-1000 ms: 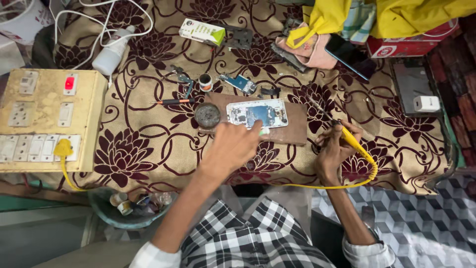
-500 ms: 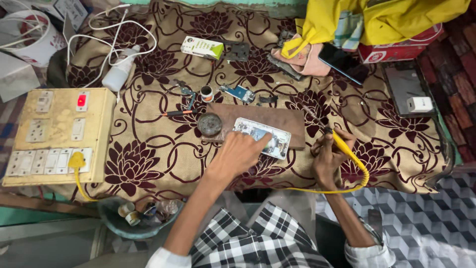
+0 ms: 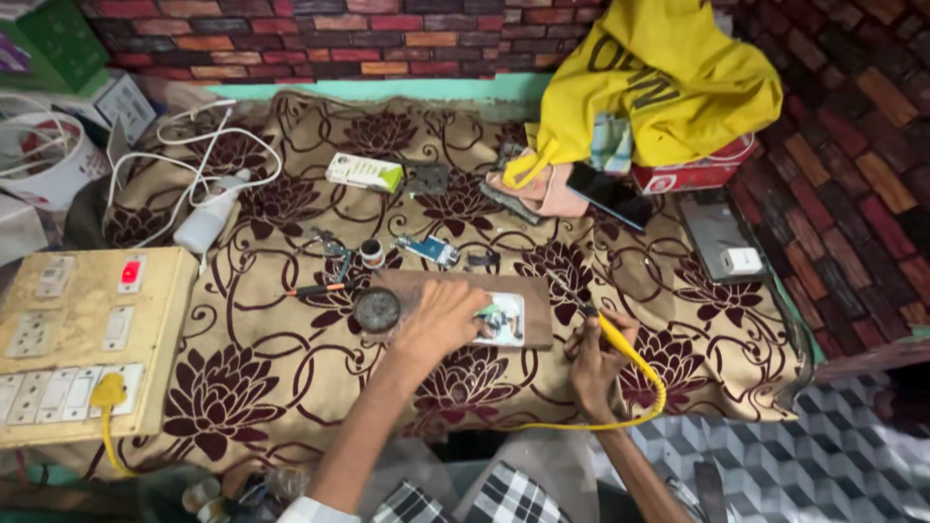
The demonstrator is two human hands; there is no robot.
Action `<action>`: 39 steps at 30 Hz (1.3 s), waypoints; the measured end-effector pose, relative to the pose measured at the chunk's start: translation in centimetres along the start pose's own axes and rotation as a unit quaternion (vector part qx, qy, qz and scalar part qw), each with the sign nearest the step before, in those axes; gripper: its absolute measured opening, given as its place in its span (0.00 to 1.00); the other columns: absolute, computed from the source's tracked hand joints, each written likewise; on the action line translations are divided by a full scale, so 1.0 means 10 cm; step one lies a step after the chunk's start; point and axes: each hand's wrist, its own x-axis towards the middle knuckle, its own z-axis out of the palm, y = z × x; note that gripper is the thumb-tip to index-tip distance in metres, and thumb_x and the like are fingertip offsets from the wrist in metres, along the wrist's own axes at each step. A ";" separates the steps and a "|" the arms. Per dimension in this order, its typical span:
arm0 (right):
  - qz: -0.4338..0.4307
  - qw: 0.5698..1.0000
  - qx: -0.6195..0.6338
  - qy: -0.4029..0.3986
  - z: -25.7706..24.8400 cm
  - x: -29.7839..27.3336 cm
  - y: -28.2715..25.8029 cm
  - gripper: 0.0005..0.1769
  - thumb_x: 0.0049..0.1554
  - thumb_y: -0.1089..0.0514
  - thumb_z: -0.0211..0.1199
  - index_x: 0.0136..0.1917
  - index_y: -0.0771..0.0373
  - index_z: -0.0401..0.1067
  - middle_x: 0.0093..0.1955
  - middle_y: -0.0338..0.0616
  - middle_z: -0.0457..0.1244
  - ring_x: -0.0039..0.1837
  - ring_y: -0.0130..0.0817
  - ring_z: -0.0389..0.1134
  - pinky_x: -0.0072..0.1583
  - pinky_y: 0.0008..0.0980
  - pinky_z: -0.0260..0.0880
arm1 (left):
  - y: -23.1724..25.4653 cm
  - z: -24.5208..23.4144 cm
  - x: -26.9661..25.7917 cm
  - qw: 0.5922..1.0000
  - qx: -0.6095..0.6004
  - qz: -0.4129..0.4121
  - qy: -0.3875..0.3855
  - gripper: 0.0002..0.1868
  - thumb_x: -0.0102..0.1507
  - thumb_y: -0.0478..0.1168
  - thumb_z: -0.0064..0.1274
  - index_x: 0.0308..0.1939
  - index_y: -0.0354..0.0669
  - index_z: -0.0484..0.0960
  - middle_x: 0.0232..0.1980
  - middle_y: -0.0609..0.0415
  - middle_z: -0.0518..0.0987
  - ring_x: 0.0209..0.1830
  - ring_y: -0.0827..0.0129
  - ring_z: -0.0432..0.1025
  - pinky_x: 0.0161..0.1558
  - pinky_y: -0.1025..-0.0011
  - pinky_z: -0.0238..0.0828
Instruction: The person uses a soldering iron and solder to work on the internal circuit board of a disassembled mobile phone. They repeatedly apply solder to specific points on the board while holding the device steady.
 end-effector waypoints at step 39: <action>0.023 0.999 -0.017 0.026 0.00 0.01 -0.05 0.16 0.71 0.51 0.56 0.62 0.61 0.54 0.36 0.41 0.60 0.31 0.24 0.60 0.34 0.22 0.62 | 0.62 0.18 -0.04 0.545 -0.623 -0.446 0.341 0.23 0.69 0.56 0.42 0.62 0.50 0.66 0.41 0.62 0.70 0.38 0.76 0.63 0.35 0.70 0.61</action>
